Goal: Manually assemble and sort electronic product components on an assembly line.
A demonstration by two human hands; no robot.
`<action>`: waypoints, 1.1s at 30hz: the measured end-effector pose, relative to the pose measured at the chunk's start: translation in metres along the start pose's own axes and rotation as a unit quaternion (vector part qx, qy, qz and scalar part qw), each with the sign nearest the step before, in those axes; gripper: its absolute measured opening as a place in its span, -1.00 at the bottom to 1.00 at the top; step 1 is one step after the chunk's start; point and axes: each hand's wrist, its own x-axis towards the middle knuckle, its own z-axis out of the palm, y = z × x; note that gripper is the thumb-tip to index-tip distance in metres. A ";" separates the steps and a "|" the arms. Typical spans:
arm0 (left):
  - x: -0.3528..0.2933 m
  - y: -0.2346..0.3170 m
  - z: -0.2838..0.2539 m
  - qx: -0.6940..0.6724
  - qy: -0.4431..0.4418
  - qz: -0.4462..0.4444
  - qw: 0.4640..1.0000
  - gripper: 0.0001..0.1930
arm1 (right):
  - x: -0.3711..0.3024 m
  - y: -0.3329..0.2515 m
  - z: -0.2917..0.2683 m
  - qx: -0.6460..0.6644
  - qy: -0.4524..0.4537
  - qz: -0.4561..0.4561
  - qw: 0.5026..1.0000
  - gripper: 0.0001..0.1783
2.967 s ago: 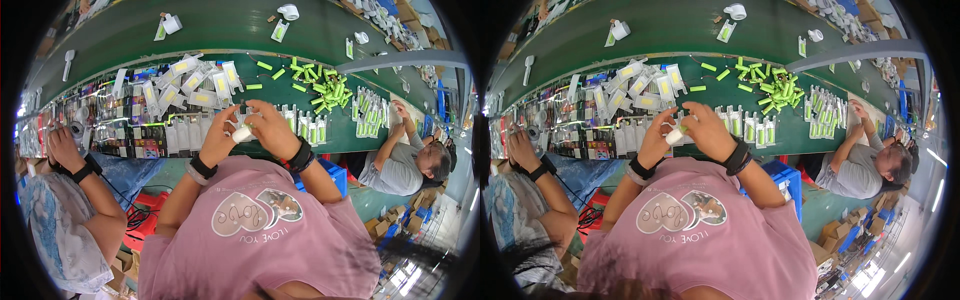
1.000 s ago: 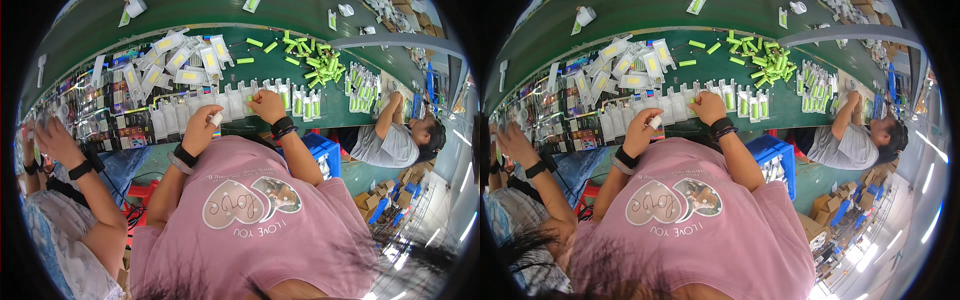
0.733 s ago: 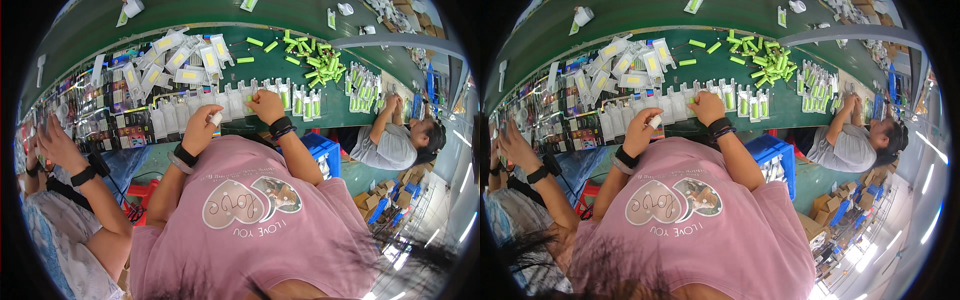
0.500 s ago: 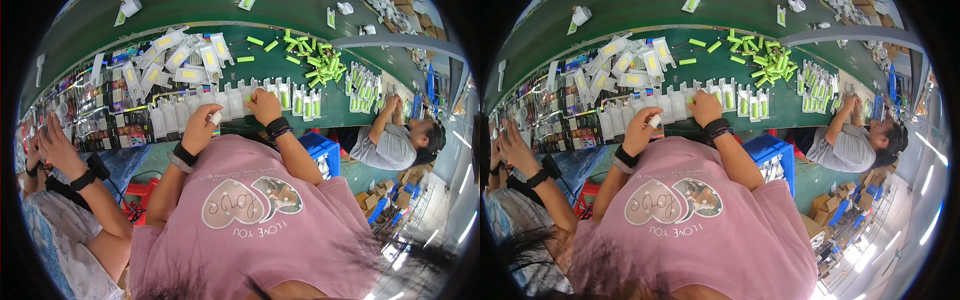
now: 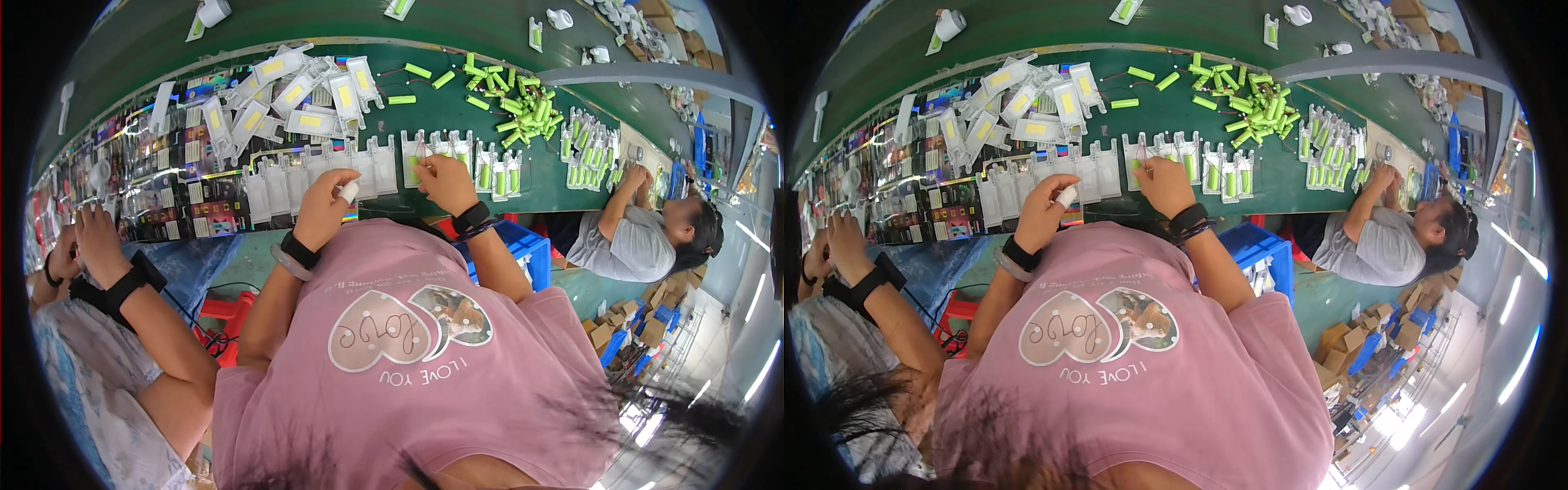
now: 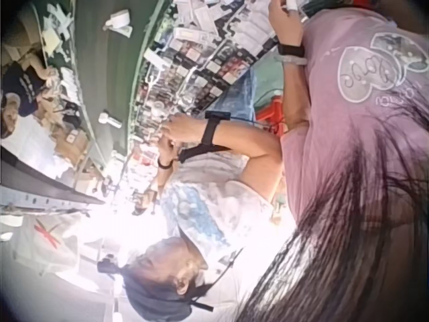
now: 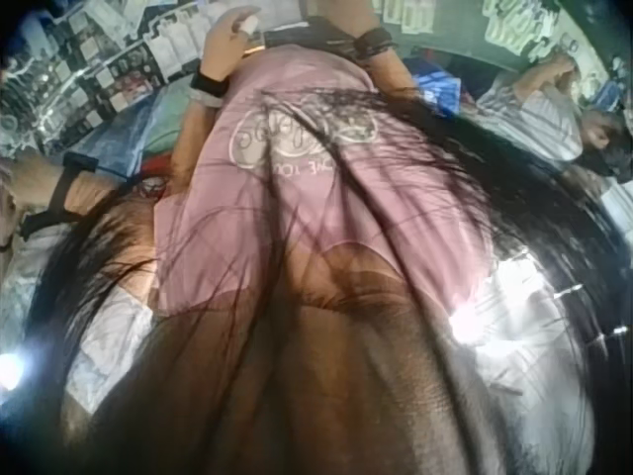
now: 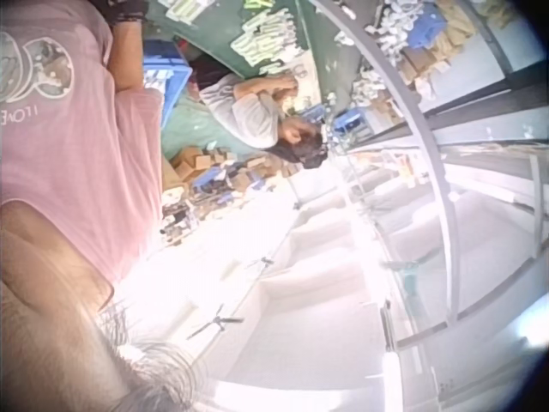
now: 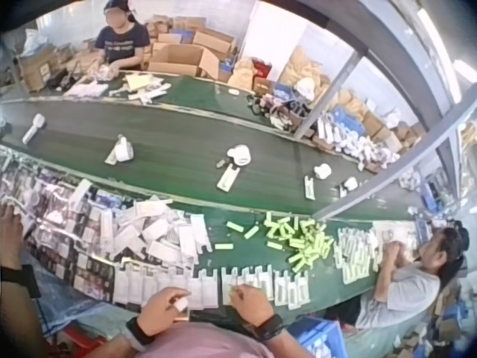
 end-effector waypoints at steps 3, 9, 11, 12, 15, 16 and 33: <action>0.001 -0.007 0.000 0.012 0.013 0.006 1.000 -0.76 | 0.001 -0.007 -0.006 0.056 -0.058 0.046 0.996 -0.73; 0.002 -0.005 0.000 0.009 0.022 -0.004 1.000 -0.75 | 0.008 -0.017 -0.005 0.055 -0.084 0.043 0.994 -0.76; -0.001 -0.008 -0.001 0.019 0.015 -0.006 1.000 -0.75 | 0.003 -0.027 -0.018 0.043 -0.106 0.056 0.992 -0.78; -0.003 -0.008 -0.001 0.027 0.006 -0.010 1.000 -0.75 | 0.001 -0.032 -0.025 0.032 -0.127 0.073 0.989 -0.80; -0.006 -0.005 0.000 0.026 0.037 0.008 0.999 -0.69 | 0.019 -0.017 -0.035 0.033 0.022 -0.070 0.997 -0.81; -0.006 -0.007 0.001 0.028 0.039 0.010 0.999 -0.69 | 0.028 -0.020 -0.039 -0.012 0.069 -0.106 0.992 -0.87; -0.004 0.006 0.007 -0.123 0.034 -0.010 0.992 -0.71 | 0.053 -0.048 -0.033 0.208 -0.099 -0.171 0.958 -0.78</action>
